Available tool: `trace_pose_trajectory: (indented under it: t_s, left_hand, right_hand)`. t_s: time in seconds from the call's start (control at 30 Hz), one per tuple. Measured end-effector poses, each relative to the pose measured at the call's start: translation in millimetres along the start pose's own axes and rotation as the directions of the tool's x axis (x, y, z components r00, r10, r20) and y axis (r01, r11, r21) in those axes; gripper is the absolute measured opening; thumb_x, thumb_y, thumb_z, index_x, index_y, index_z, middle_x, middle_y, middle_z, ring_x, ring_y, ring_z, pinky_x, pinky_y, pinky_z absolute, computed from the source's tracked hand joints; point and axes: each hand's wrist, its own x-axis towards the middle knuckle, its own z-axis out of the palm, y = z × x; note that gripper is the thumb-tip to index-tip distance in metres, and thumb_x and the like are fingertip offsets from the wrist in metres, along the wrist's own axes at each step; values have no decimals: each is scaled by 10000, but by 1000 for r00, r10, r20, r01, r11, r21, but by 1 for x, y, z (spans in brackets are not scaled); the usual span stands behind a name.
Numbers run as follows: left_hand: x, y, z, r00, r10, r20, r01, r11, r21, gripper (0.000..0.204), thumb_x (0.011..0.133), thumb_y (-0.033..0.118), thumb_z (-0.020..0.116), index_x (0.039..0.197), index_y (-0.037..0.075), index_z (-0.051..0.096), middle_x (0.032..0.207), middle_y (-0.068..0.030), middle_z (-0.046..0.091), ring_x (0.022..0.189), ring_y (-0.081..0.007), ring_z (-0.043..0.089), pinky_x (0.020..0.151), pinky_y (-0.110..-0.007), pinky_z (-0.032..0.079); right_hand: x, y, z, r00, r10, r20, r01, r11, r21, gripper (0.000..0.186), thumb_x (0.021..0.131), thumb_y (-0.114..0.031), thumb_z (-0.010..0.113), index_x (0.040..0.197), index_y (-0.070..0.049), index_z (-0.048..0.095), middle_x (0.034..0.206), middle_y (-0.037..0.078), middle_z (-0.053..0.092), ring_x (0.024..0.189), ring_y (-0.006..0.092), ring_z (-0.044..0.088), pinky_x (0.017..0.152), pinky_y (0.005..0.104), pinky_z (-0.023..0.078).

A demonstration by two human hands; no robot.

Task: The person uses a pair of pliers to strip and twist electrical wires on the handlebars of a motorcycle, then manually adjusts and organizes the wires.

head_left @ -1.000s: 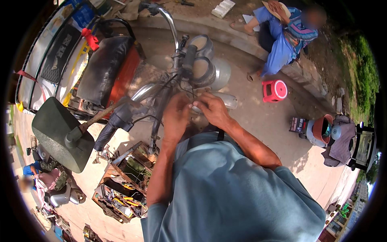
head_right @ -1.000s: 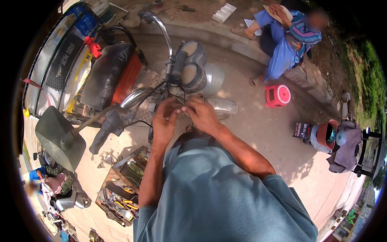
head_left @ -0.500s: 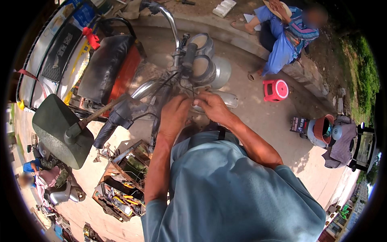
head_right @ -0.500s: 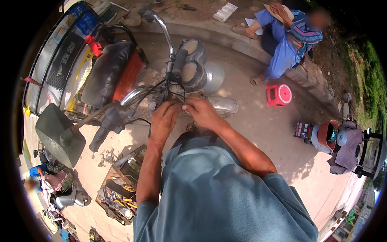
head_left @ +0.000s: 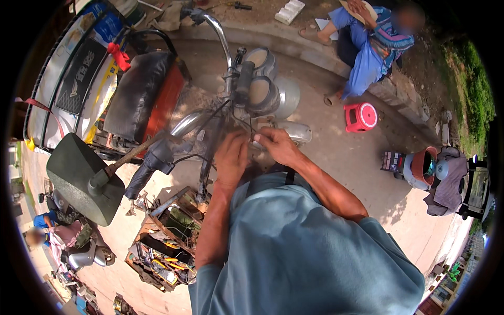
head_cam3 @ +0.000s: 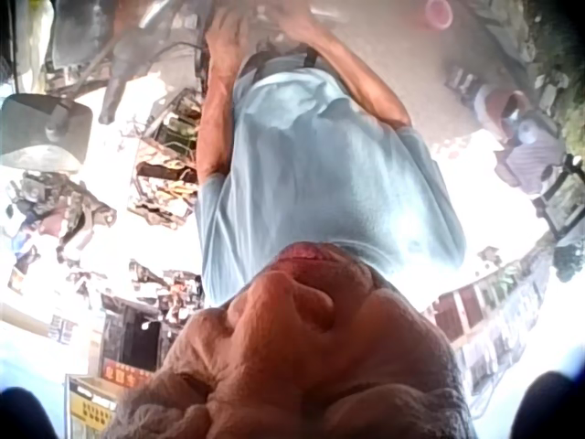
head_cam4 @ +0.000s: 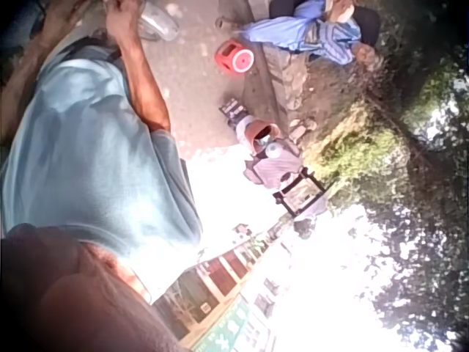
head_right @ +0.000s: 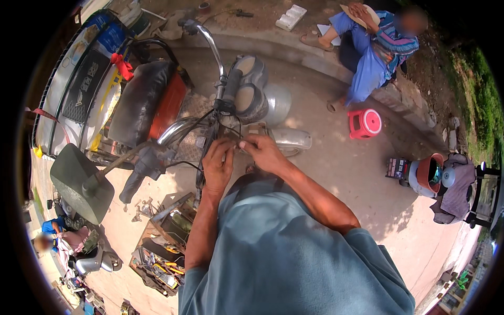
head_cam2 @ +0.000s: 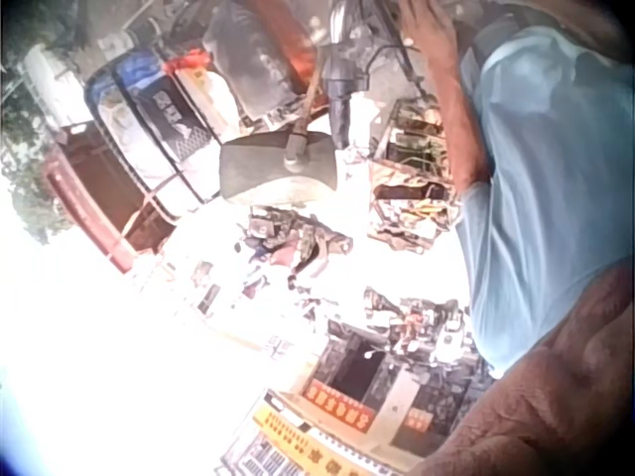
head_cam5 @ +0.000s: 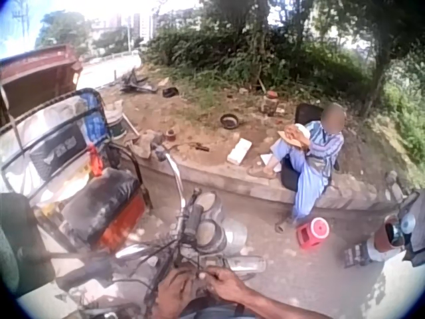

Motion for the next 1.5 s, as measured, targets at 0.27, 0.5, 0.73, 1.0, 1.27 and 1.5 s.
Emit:
trace_pose_trajectory:
  t_s: [0.27,0.5,0.73,1.0,1.27,1.5]
  left_hand:
    - [0,2,-1,998,-60,11,60,998,-2,117,905,-27,663,1016,11,673,1003,-147,687,877,-325,688,771,-390,546]
    - [-1,4,0,993,-106,45,106,994,-6,100,933,8,640,1031,13,662,992,-157,678,884,-353,676,766,-411,536]
    - [-5,4,1,981,-183,58,183,983,1,88,946,58,640,1018,10,657,950,-163,665,849,-353,665,741,-412,523]
    - [-1,-2,-7,694,-644,322,713,676,-186,128,938,141,612,920,17,638,761,-52,586,601,-156,517,525,-278,385]
    - [17,-1,-15,258,-671,695,928,-26,-370,101,945,151,562,867,89,549,667,32,438,526,-59,364,437,-226,224]
    - [-2,-40,6,616,-642,457,724,690,-6,315,970,244,538,848,-16,668,706,-154,612,523,-255,563,546,-407,452]
  right_hand:
    - [-2,-4,0,998,-57,-17,56,995,-87,268,1005,-210,607,1067,33,700,883,176,687,810,205,648,738,394,502]
    - [-4,1,3,999,-36,-6,36,997,74,248,972,-174,646,1083,39,711,943,163,712,832,202,674,737,373,525]
    - [-2,10,2,981,-193,1,193,981,-26,214,954,-137,660,1076,29,721,924,153,692,823,216,683,724,367,528]
    - [-2,10,-6,745,-655,126,609,590,-529,211,798,-79,720,999,-18,701,882,91,572,816,298,613,687,412,516]
    - [-3,14,-7,687,-707,167,654,502,-566,245,787,-93,723,1021,-39,676,894,73,553,855,256,613,691,390,518]
    - [-2,12,-3,665,-729,162,665,480,-572,268,751,-62,733,1009,-49,661,862,77,551,799,277,609,656,403,507]
